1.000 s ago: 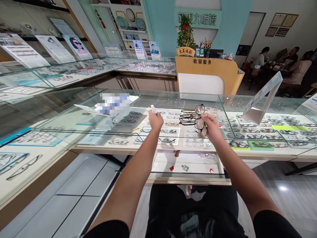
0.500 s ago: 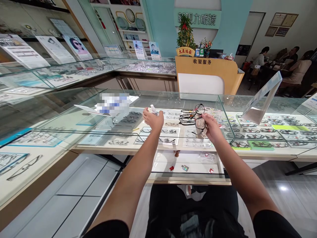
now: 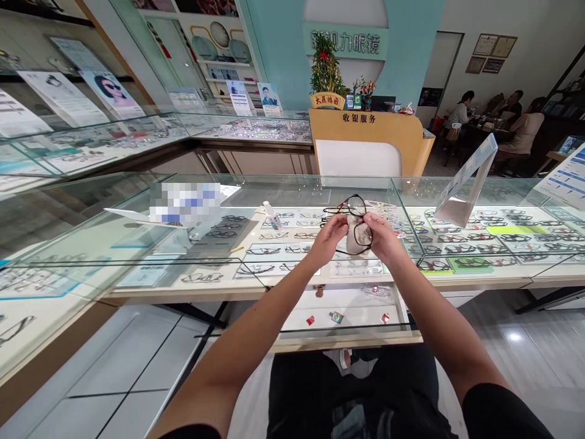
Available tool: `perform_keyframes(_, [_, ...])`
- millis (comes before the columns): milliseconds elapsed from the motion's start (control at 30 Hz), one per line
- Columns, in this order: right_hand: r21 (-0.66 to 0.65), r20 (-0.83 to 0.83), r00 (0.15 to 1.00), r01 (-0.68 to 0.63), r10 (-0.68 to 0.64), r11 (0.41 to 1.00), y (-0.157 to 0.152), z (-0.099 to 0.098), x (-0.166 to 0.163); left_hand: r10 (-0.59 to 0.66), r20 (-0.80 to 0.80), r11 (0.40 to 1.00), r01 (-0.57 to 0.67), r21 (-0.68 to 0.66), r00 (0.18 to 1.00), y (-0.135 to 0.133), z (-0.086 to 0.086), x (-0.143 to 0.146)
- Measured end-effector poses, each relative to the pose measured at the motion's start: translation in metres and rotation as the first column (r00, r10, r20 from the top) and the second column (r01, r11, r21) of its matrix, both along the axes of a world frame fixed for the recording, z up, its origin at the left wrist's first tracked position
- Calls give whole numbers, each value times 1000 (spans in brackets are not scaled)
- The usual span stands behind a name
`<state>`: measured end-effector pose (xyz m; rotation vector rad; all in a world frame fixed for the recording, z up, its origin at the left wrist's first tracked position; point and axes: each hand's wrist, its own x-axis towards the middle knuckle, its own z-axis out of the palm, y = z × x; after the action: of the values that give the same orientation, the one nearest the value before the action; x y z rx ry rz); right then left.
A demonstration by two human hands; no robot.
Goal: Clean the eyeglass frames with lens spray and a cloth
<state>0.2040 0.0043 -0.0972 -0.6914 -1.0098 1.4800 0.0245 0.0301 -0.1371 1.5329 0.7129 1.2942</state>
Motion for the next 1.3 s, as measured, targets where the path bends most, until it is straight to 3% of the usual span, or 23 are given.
perform_keyframes(200, [31,55,998,-32,31,999,-3,8,0,-90,121,965,116,-234,989,11,1,-4])
perform_keyframes(367, [28,89,995,-57,54,998,-5,10,-1,-137,172,950,179,-255,975,9,6,-6])
perform_keyframes(667, [39,102,992,-77,73,996,-5,9,-2,-121,166,916,174,-361,979,4,20,-21])
perform_keyframes(767, [36,93,996,-14,10,999,-1,6,0,-113,160,912,166,-374,981,5,22,-25])
perform_keyframes(967, [25,-17,992,126,-125,992,6,5,4,24,235,924,68,-376,972,11,23,-31])
perform_keyframes(1300, [104,-8,974,225,-225,969,4,9,8,-28,277,915,136,-379,960,10,26,-30])
